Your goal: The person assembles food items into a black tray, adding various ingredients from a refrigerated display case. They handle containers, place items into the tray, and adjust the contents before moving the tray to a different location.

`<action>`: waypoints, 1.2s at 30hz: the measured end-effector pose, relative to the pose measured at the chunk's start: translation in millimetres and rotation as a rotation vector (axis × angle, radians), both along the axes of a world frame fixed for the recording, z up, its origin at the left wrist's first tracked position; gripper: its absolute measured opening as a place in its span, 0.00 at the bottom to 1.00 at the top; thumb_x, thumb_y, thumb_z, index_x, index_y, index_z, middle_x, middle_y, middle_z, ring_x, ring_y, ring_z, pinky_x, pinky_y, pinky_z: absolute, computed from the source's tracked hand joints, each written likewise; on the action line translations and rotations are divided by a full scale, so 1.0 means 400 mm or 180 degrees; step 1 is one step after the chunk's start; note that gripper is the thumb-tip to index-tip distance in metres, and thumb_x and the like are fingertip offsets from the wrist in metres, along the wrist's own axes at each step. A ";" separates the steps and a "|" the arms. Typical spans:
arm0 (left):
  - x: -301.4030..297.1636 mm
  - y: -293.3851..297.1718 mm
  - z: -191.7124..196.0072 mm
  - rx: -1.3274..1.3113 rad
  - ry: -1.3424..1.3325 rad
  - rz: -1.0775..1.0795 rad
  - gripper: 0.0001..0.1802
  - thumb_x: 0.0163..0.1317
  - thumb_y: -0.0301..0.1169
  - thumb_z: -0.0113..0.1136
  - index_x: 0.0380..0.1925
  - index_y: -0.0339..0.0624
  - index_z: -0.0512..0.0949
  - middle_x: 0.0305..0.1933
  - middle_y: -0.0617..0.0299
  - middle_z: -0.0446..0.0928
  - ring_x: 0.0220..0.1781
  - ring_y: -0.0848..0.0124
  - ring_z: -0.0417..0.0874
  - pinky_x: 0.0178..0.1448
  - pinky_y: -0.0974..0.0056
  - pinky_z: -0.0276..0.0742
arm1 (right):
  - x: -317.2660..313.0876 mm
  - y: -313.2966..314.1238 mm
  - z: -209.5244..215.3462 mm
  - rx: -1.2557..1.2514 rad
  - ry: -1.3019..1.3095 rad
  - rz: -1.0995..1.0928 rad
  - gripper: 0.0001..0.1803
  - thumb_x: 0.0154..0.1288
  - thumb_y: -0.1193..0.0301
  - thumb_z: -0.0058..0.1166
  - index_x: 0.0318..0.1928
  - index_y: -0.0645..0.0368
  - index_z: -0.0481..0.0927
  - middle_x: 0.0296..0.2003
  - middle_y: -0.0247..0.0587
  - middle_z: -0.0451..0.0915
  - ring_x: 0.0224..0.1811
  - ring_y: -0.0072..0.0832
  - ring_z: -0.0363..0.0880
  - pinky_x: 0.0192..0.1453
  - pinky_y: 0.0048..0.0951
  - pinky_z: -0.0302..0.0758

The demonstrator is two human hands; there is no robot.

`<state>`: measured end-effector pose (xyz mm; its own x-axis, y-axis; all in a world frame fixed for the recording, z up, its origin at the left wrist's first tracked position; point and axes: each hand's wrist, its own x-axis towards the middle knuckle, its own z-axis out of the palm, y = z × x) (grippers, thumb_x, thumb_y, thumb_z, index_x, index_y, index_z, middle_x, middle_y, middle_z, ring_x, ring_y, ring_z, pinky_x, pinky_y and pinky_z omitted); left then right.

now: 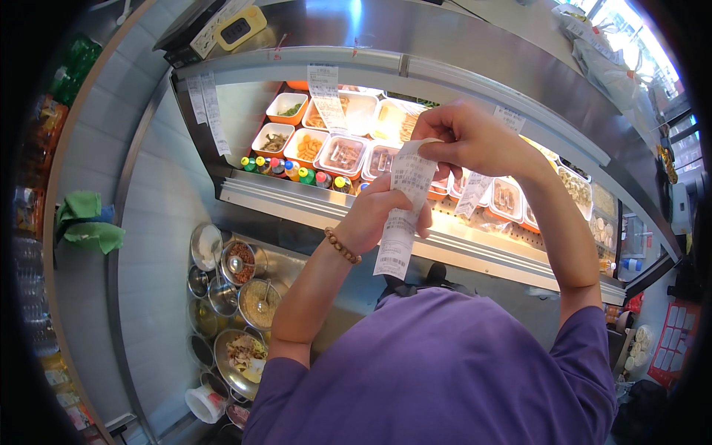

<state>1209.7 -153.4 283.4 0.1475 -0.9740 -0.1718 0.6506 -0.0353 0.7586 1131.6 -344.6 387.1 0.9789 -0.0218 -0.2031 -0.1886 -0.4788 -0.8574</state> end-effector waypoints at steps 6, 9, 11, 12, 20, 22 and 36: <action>-0.023 -0.012 -0.107 0.0519 -0.2212 0.0550 0.14 0.60 0.24 0.40 0.38 0.29 0.75 0.14 0.58 0.73 0.16 0.70 0.76 0.23 0.64 0.74 | 0.004 0.001 -0.010 -0.0299 -0.0161 -0.0367 0.02 0.59 0.78 0.54 0.31 0.66 0.77 0.19 0.34 0.75 0.17 0.16 0.73 0.20 0.22 0.69; 0.008 0.048 -0.298 0.0965 -0.2894 -0.0095 0.17 0.63 0.24 0.42 0.47 0.30 0.76 0.25 0.54 0.81 0.24 0.67 0.83 0.34 0.60 0.80 | 0.013 -0.014 -0.025 -0.0119 -0.0154 -0.0595 0.02 0.58 0.79 0.53 0.30 0.65 0.77 0.20 0.33 0.75 0.17 0.16 0.71 0.20 0.21 0.67; 0.018 0.067 -0.299 0.0181 -0.1724 0.0114 0.21 0.66 0.29 0.44 0.57 0.30 0.71 0.37 0.52 0.83 0.35 0.66 0.86 0.45 0.60 0.80 | 0.023 -0.025 -0.042 -0.0171 -0.0016 -0.0582 0.02 0.58 0.78 0.54 0.30 0.64 0.77 0.20 0.32 0.75 0.16 0.16 0.70 0.20 0.21 0.66; 0.026 0.075 -0.292 -0.0069 -0.1435 0.0137 0.23 0.67 0.30 0.46 0.60 0.30 0.69 0.42 0.51 0.83 0.40 0.65 0.86 0.49 0.60 0.80 | 0.034 -0.026 -0.048 -0.0196 0.0114 -0.0465 0.02 0.59 0.78 0.54 0.31 0.64 0.77 0.21 0.32 0.75 0.17 0.15 0.70 0.21 0.20 0.66; 0.160 0.009 -0.153 0.0160 -0.0157 0.0507 0.20 0.73 0.34 0.49 0.59 0.31 0.71 0.31 0.60 0.78 0.26 0.74 0.79 0.34 0.65 0.83 | 0.162 0.007 -0.097 -0.1618 -0.1773 -0.1038 0.09 0.61 0.71 0.59 0.39 0.63 0.80 0.28 0.44 0.81 0.24 0.30 0.81 0.32 0.33 0.75; 0.208 0.002 -0.164 0.0042 -0.0030 0.0473 0.21 0.74 0.35 0.49 0.59 0.32 0.71 0.30 0.60 0.77 0.24 0.74 0.77 0.32 0.65 0.82 | 0.153 0.031 -0.102 -0.1805 -0.1846 -0.0946 0.08 0.61 0.71 0.61 0.39 0.62 0.81 0.31 0.44 0.82 0.25 0.32 0.83 0.33 0.34 0.76; 0.258 -0.126 -0.122 0.0214 -0.0301 0.0800 0.15 0.74 0.37 0.49 0.48 0.36 0.75 0.28 0.58 0.79 0.23 0.72 0.81 0.29 0.65 0.83 | 0.122 0.047 -0.168 -0.2524 -0.1980 -0.0460 0.11 0.62 0.69 0.59 0.43 0.60 0.79 0.54 0.46 0.80 0.33 0.41 0.84 0.37 0.37 0.81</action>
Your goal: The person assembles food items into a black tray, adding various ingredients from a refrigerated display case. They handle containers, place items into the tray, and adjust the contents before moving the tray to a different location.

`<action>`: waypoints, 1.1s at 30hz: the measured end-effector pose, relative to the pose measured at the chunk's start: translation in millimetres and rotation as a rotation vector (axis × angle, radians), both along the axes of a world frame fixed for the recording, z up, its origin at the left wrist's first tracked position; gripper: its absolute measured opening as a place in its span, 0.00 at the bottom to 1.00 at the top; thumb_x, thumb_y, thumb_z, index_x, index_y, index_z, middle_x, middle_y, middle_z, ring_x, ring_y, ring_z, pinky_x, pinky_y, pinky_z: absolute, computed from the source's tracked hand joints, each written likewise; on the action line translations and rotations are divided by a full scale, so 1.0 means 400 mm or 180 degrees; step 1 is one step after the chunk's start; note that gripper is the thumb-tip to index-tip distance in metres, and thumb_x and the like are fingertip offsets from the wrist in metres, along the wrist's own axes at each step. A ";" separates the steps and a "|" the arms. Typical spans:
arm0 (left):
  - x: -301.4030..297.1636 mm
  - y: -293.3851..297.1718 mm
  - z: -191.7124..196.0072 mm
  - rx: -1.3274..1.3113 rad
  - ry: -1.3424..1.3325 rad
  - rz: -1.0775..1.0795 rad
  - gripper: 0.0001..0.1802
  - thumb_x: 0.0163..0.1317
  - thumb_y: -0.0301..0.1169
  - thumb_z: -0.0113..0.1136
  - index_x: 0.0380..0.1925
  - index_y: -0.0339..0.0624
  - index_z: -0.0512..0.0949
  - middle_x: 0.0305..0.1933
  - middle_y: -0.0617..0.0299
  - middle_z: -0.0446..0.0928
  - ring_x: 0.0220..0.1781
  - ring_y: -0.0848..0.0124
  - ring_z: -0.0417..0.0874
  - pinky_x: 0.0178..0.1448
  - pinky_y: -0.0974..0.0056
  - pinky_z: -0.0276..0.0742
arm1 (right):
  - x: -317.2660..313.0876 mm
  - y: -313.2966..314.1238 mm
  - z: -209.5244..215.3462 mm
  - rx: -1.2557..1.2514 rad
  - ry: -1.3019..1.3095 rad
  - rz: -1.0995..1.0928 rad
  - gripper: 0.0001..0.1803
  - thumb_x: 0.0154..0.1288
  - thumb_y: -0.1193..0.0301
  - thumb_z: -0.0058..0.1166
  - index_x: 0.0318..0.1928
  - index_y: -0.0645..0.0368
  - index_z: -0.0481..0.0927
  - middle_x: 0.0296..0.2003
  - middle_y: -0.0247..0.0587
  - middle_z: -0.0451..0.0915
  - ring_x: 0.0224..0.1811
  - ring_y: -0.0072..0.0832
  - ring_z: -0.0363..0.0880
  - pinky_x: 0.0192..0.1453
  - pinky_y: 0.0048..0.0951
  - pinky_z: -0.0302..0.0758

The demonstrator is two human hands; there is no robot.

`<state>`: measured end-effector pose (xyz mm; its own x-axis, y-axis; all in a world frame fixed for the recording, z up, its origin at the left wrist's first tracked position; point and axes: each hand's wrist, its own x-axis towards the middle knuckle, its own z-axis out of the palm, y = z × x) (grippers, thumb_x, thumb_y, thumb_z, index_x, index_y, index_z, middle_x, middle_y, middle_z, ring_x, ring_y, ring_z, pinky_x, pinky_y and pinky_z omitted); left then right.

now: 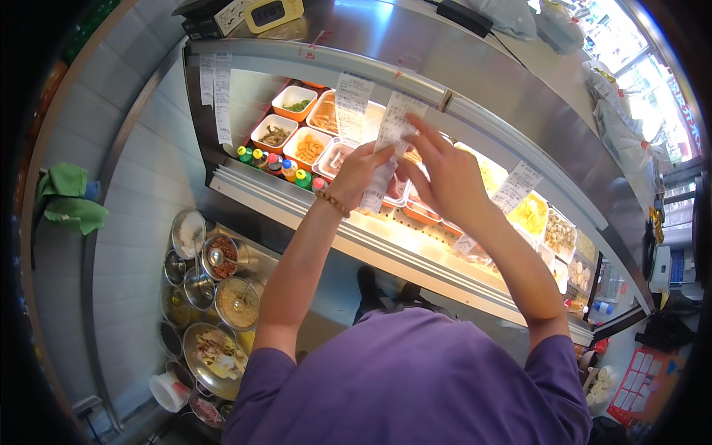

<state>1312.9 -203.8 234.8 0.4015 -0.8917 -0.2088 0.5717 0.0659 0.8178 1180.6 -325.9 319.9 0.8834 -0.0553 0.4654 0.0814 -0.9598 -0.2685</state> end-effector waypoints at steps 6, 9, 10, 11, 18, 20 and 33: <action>-0.007 0.122 -0.068 -0.0577 -0.0038 0.0195 0.26 0.69 0.50 0.56 0.53 0.39 0.74 0.40 0.56 0.82 0.35 0.70 0.86 0.37 0.66 0.85 | 0.014 0.061 0.013 0.0568 -0.0295 0.0645 0.12 0.64 0.70 0.60 0.46 0.61 0.79 0.57 0.51 0.78 0.40 0.47 0.84 0.42 0.37 0.82; -0.136 0.278 -0.205 -0.0099 -0.0170 0.0472 0.36 0.64 0.62 0.54 0.58 0.42 0.74 0.47 0.49 0.82 0.47 0.61 0.86 0.46 0.58 0.85 | -0.101 0.140 -0.047 0.1026 0.0049 0.1135 0.10 0.66 0.73 0.57 0.45 0.64 0.81 0.41 0.47 0.80 0.29 0.33 0.79 0.34 0.31 0.76; -0.203 0.317 -0.250 0.0461 -0.0270 0.0652 0.34 0.66 0.61 0.53 0.56 0.42 0.75 0.45 0.52 0.81 0.42 0.66 0.85 0.44 0.60 0.82 | -0.143 0.167 -0.094 0.1198 0.0379 0.1190 0.09 0.66 0.74 0.56 0.44 0.65 0.82 0.35 0.45 0.81 0.26 0.29 0.78 0.31 0.28 0.74; -0.264 0.353 -0.294 0.1022 -0.0330 0.0785 0.32 0.67 0.60 0.52 0.53 0.42 0.76 0.42 0.56 0.81 0.38 0.70 0.83 0.42 0.62 0.80 | -0.185 0.199 -0.153 0.1424 0.0744 0.1238 0.09 0.67 0.75 0.55 0.44 0.66 0.83 0.29 0.44 0.82 0.23 0.25 0.76 0.28 0.26 0.72; -1.199 0.782 -0.536 0.4321 -0.2334 0.3256 0.37 0.47 0.28 0.67 0.63 0.51 0.73 0.66 0.40 0.69 0.71 0.46 0.66 0.69 0.49 0.67 | -0.397 0.571 -0.443 0.1557 0.2918 0.3686 0.08 0.67 0.70 0.58 0.38 0.63 0.83 0.22 0.42 0.81 0.22 0.26 0.81 0.25 0.27 0.75; -1.456 0.858 -0.414 0.4836 -0.1094 0.3187 0.47 0.46 0.40 0.74 0.69 0.50 0.65 0.71 0.37 0.61 0.77 0.43 0.53 0.77 0.44 0.53 | -0.449 0.718 -0.446 0.1275 0.2388 0.4639 0.07 0.64 0.72 0.60 0.37 0.64 0.82 0.28 0.44 0.82 0.28 0.33 0.82 0.33 0.30 0.77; -2.361 0.909 -0.181 0.3950 0.0236 0.7408 0.19 0.65 0.35 0.64 0.54 0.41 0.78 0.41 0.58 0.85 0.45 0.68 0.86 0.52 0.64 0.80 | -1.533 1.926 0.477 0.3281 0.5365 0.6394 0.24 0.69 0.61 0.58 0.50 0.74 0.73 0.44 0.54 0.79 0.41 0.39 0.84 0.46 0.33 0.82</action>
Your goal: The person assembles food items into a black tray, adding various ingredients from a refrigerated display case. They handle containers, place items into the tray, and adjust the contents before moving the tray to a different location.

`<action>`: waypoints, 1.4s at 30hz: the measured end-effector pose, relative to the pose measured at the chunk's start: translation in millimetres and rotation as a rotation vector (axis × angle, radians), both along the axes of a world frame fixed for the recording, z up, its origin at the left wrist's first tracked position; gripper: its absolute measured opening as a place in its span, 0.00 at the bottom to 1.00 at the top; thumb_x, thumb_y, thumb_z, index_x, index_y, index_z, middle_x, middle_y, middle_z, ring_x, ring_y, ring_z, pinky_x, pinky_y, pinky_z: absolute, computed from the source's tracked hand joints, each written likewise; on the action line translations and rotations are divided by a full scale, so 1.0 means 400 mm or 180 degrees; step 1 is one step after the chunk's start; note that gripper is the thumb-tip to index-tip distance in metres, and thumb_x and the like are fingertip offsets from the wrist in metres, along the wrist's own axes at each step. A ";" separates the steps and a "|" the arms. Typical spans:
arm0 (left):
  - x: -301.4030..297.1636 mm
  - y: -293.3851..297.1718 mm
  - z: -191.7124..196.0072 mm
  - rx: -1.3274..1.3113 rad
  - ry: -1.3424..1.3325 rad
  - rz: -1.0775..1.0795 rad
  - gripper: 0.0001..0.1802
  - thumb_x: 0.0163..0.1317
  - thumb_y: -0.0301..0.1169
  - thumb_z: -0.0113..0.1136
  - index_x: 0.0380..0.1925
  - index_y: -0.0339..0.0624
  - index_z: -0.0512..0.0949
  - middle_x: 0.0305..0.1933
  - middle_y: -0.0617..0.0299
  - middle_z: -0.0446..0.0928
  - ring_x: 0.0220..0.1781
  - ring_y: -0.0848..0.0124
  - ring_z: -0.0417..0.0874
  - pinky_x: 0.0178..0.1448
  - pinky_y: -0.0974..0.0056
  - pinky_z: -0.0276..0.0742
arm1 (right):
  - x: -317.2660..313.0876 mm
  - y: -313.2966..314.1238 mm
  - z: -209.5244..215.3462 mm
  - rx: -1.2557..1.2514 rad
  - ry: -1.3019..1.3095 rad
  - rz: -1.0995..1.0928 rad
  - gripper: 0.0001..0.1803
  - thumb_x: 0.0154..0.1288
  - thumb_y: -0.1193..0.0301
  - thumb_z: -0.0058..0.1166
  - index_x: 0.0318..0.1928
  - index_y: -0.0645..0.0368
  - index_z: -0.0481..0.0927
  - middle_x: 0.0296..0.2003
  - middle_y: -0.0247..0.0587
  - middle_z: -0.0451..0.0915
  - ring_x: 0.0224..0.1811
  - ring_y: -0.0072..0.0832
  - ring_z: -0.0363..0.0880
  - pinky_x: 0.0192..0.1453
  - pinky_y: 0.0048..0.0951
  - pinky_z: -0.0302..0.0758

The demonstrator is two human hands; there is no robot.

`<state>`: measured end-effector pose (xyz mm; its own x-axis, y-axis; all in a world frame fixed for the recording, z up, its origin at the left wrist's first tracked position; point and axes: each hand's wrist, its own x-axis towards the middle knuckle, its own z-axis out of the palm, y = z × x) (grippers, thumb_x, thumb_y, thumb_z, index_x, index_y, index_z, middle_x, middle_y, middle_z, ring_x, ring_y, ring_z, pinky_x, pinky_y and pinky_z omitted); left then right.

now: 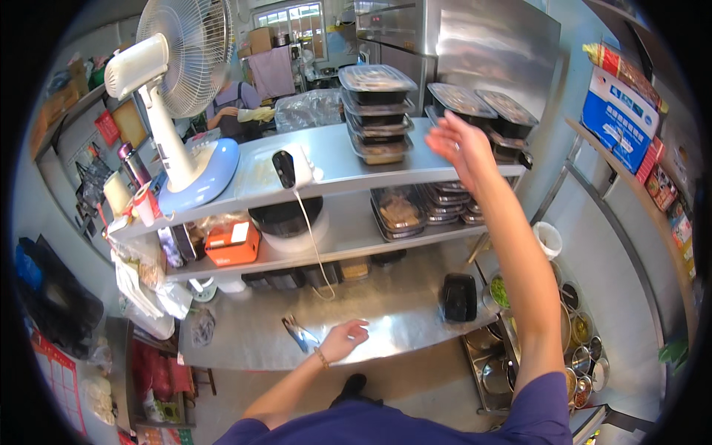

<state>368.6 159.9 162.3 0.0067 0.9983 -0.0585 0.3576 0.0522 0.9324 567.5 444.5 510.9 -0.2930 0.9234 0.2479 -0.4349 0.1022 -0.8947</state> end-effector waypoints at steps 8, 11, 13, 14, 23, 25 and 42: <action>-0.090 0.170 0.128 -0.0048 -0.1769 -0.1168 0.25 0.69 0.31 0.60 0.65 0.41 0.69 0.59 0.56 0.78 0.61 0.67 0.79 0.63 0.60 0.76 | -0.161 0.274 0.134 -0.0414 0.0371 0.0483 0.07 0.61 0.77 0.58 0.34 0.68 0.74 0.30 0.47 0.81 0.24 0.28 0.79 0.33 0.21 0.82; -0.078 0.240 0.262 0.0147 -0.3393 -0.1650 0.41 0.69 0.46 0.58 0.74 0.44 0.52 0.73 0.48 0.63 0.73 0.56 0.66 0.73 0.47 0.65 | -0.094 0.079 0.072 -0.0331 0.0384 0.1010 0.07 0.65 0.76 0.55 0.36 0.66 0.72 0.34 0.45 0.78 0.27 0.24 0.74 0.34 0.21 0.76; -0.052 0.250 0.368 0.0232 -0.4227 -0.1612 0.53 0.60 0.66 0.56 0.75 0.45 0.50 0.76 0.47 0.57 0.76 0.53 0.60 0.74 0.42 0.60 | -0.057 -0.144 -0.033 0.0091 0.0487 0.0090 0.06 0.69 0.73 0.52 0.42 0.61 0.74 0.36 0.34 0.76 0.29 0.21 0.72 0.31 0.21 0.71; -0.035 0.262 0.385 0.0171 -0.4679 -0.1699 0.53 0.60 0.66 0.55 0.75 0.48 0.50 0.76 0.48 0.56 0.76 0.54 0.61 0.74 0.43 0.60 | -0.004 -0.255 -0.079 -0.0022 0.0405 0.0075 0.12 0.67 0.74 0.53 0.49 0.62 0.75 0.41 0.35 0.78 0.31 0.21 0.73 0.30 0.21 0.70; 0.067 0.085 0.118 -0.1218 -0.6212 -0.1459 0.37 0.71 0.54 0.47 0.70 0.39 0.62 0.72 0.49 0.65 0.69 0.55 0.71 0.70 0.46 0.70 | 0.169 -0.760 -0.538 -0.1734 -0.1379 0.0672 0.12 0.65 0.77 0.55 0.49 0.63 0.75 0.38 0.36 0.79 0.38 0.27 0.82 0.45 0.29 0.80; 0.069 -0.048 0.071 -0.1691 -0.6244 -0.1168 0.35 0.71 0.52 0.46 0.70 0.39 0.62 0.71 0.48 0.65 0.68 0.55 0.72 0.69 0.47 0.70 | 0.139 -0.720 -0.553 -0.0062 -0.2321 -0.0081 0.16 0.65 0.76 0.57 0.53 0.63 0.76 0.39 0.35 0.79 0.41 0.25 0.79 0.47 0.28 0.76; -0.221 -0.315 -0.105 -0.2039 -0.6014 -0.0809 0.38 0.70 0.55 0.46 0.71 0.40 0.60 0.71 0.48 0.64 0.71 0.53 0.68 0.70 0.44 0.69 | -0.480 -0.624 -0.493 0.0773 -0.2704 0.2677 0.18 0.54 0.74 0.68 0.48 0.58 0.85 0.40 0.37 0.77 0.42 0.26 0.75 0.47 0.27 0.71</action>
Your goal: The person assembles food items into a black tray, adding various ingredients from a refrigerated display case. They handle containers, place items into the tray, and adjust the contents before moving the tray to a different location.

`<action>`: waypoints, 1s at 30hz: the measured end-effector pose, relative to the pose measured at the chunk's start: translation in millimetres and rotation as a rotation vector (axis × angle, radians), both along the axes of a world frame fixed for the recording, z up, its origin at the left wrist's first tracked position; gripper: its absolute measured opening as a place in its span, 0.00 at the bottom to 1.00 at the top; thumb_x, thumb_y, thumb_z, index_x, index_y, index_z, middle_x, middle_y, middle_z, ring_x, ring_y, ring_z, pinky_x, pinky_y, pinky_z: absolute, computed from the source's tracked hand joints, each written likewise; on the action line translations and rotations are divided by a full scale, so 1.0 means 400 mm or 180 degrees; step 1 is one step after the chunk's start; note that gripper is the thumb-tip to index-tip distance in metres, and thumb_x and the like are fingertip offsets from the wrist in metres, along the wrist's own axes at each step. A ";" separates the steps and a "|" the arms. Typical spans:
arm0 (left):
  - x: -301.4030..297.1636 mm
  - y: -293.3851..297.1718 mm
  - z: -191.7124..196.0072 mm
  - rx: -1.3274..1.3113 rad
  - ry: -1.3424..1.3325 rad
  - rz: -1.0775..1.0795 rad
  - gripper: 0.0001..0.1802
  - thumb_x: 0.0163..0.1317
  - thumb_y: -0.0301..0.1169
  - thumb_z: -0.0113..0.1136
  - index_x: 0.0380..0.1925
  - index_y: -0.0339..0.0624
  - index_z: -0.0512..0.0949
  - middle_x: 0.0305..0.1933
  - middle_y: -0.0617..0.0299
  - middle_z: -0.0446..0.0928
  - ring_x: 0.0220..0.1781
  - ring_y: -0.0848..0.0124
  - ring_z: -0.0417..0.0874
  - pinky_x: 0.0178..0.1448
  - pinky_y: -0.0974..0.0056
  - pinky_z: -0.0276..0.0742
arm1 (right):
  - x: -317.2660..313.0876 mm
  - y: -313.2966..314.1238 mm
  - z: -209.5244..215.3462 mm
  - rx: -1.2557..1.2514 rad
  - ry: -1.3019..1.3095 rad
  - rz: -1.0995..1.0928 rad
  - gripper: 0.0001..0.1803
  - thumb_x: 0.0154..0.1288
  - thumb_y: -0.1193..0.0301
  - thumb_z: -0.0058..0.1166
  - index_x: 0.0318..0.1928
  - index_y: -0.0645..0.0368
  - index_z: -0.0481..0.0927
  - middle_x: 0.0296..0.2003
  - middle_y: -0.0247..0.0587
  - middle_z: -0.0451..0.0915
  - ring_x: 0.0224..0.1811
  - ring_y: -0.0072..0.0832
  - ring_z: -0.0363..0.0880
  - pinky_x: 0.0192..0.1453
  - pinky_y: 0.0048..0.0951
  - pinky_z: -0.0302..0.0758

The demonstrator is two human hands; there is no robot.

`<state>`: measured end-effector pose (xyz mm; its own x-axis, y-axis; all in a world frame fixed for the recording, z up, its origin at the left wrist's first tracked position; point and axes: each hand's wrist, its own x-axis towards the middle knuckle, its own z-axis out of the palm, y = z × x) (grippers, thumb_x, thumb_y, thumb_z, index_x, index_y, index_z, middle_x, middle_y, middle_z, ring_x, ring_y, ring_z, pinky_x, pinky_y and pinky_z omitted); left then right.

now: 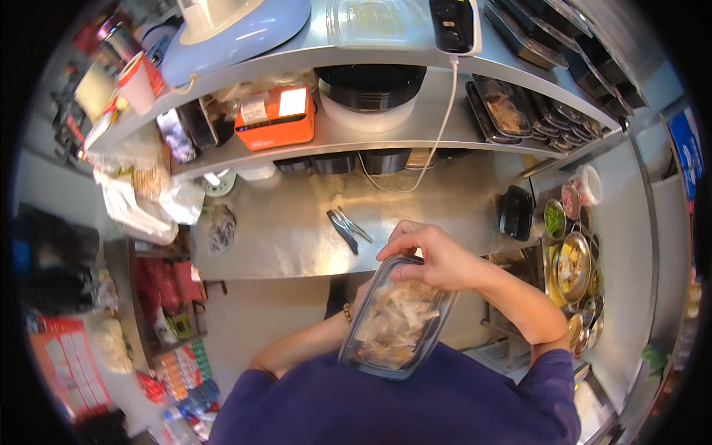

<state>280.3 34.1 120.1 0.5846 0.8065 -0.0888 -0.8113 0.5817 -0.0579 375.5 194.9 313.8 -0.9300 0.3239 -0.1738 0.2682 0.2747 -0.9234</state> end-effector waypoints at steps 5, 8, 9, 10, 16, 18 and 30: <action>-0.179 0.005 -0.012 0.0032 -0.0034 -0.0197 0.40 0.70 0.56 0.46 0.72 0.40 0.59 0.72 0.47 0.64 0.71 0.52 0.67 0.71 0.43 0.68 | -0.150 -0.009 0.067 -0.0230 -0.0009 -0.0036 0.17 0.57 0.73 0.68 0.47 0.61 0.84 0.39 0.38 0.79 0.42 0.25 0.76 0.46 0.28 0.73; -0.258 0.019 -0.011 0.0075 -0.0068 -0.0287 0.41 0.69 0.57 0.46 0.72 0.40 0.58 0.72 0.47 0.64 0.72 0.52 0.66 0.71 0.43 0.68 | -0.158 0.002 0.079 -0.0576 -0.0234 -0.0413 0.12 0.59 0.71 0.68 0.41 0.63 0.83 0.35 0.38 0.82 0.38 0.24 0.77 0.43 0.29 0.73; -0.284 0.030 -0.010 0.0117 -0.0081 -0.0260 0.41 0.69 0.57 0.46 0.72 0.40 0.58 0.72 0.47 0.64 0.72 0.51 0.66 0.71 0.43 0.67 | -0.151 -0.001 0.078 -0.0434 -0.0254 -0.0571 0.12 0.59 0.70 0.68 0.40 0.63 0.83 0.34 0.38 0.82 0.37 0.24 0.77 0.42 0.28 0.73; -0.305 0.045 -0.011 0.0159 -0.0104 -0.0217 0.41 0.69 0.58 0.46 0.72 0.40 0.58 0.72 0.47 0.64 0.72 0.51 0.66 0.71 0.42 0.67 | -0.146 -0.008 0.082 -0.0291 -0.0279 -0.0726 0.12 0.60 0.70 0.68 0.40 0.63 0.83 0.32 0.38 0.82 0.35 0.24 0.78 0.41 0.28 0.74; -0.461 0.149 -0.027 0.0517 -0.0932 0.0496 0.43 0.68 0.60 0.47 0.73 0.42 0.56 0.72 0.48 0.63 0.74 0.50 0.63 0.71 0.41 0.67 | -0.084 -0.069 0.267 0.0467 0.0102 -0.0371 0.13 0.57 0.65 0.70 0.35 0.61 0.83 0.30 0.37 0.82 0.31 0.26 0.80 0.36 0.27 0.74; -0.537 0.146 -0.002 0.1007 0.1187 0.1044 0.42 0.69 0.60 0.48 0.73 0.44 0.57 0.73 0.50 0.62 0.75 0.51 0.62 0.71 0.42 0.68 | 0.048 -0.097 0.337 0.0832 0.0032 -0.1118 0.13 0.54 0.67 0.72 0.35 0.60 0.83 0.30 0.38 0.82 0.33 0.24 0.80 0.36 0.25 0.73; -0.655 0.021 0.031 0.0197 0.0707 0.2085 0.43 0.67 0.61 0.50 0.72 0.44 0.58 0.72 0.49 0.63 0.75 0.53 0.62 0.70 0.41 0.68 | 0.017 0.188 0.599 0.3167 0.3579 -0.3099 0.13 0.74 0.72 0.51 0.52 0.69 0.80 0.38 0.39 0.82 0.35 0.20 0.78 0.41 0.20 0.75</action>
